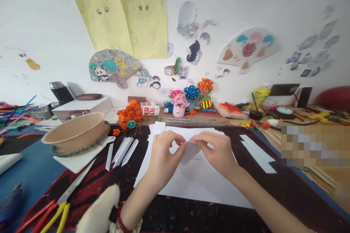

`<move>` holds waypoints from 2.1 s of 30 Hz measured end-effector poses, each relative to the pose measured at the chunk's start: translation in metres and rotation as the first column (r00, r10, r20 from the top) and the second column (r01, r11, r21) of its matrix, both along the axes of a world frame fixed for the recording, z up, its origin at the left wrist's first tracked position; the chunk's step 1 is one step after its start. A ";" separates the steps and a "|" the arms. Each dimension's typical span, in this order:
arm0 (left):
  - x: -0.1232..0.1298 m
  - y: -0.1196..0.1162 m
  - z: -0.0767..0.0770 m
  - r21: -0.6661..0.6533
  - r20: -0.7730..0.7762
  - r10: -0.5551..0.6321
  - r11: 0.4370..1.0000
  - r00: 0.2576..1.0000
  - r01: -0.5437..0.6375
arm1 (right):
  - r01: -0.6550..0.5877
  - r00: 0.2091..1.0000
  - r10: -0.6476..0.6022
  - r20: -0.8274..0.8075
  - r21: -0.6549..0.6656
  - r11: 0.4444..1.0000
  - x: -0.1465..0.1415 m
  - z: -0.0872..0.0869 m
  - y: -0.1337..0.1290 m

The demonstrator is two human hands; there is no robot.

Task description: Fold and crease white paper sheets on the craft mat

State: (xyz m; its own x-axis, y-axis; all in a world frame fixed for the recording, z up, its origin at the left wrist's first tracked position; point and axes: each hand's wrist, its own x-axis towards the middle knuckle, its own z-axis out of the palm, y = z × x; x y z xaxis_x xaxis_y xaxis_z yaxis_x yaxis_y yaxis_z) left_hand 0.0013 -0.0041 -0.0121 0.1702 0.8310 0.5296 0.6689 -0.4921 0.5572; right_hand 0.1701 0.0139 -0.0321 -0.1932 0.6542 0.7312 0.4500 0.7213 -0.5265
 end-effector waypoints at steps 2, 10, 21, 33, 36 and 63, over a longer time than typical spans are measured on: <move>0.000 0.000 0.000 0.002 -0.002 -0.002 1.000 1.000 0.002 | -0.002 1.000 0.002 -0.006 0.005 1.000 0.000 0.000 0.000; 0.000 -0.001 0.001 -0.009 0.003 -0.008 1.000 1.000 0.008 | 0.051 0.996 -0.051 -0.078 -0.008 0.999 0.006 0.000 0.002; -0.004 0.001 0.000 0.007 0.009 0.030 1.000 0.999 -0.030 | 0.307 0.896 -0.342 -0.284 -0.160 0.938 0.042 0.007 0.019; -0.001 -0.001 0.001 -0.022 0.064 -0.028 0.999 0.998 0.030 | -0.044 0.999 0.043 -0.023 -0.037 0.998 -0.002 -0.001 -0.001; 0.000 -0.002 0.001 -0.025 0.071 -0.035 0.999 0.997 0.037 | -0.054 0.998 0.053 -0.019 -0.039 0.998 -0.003 -0.002 -0.001; 0.000 0.000 0.003 -0.080 0.119 -0.059 0.994 0.991 0.069 | -0.019 0.994 0.004 -0.107 -0.140 0.990 0.001 0.004 -0.003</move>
State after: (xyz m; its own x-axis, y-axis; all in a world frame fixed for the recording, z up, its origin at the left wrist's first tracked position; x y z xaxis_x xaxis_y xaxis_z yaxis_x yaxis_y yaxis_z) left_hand 0.0012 -0.0041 -0.0093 0.1657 0.8626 0.4779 0.5660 -0.4800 0.6702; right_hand 0.1714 0.0113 -0.0285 -0.1273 0.7501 0.6490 0.3784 0.6415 -0.6673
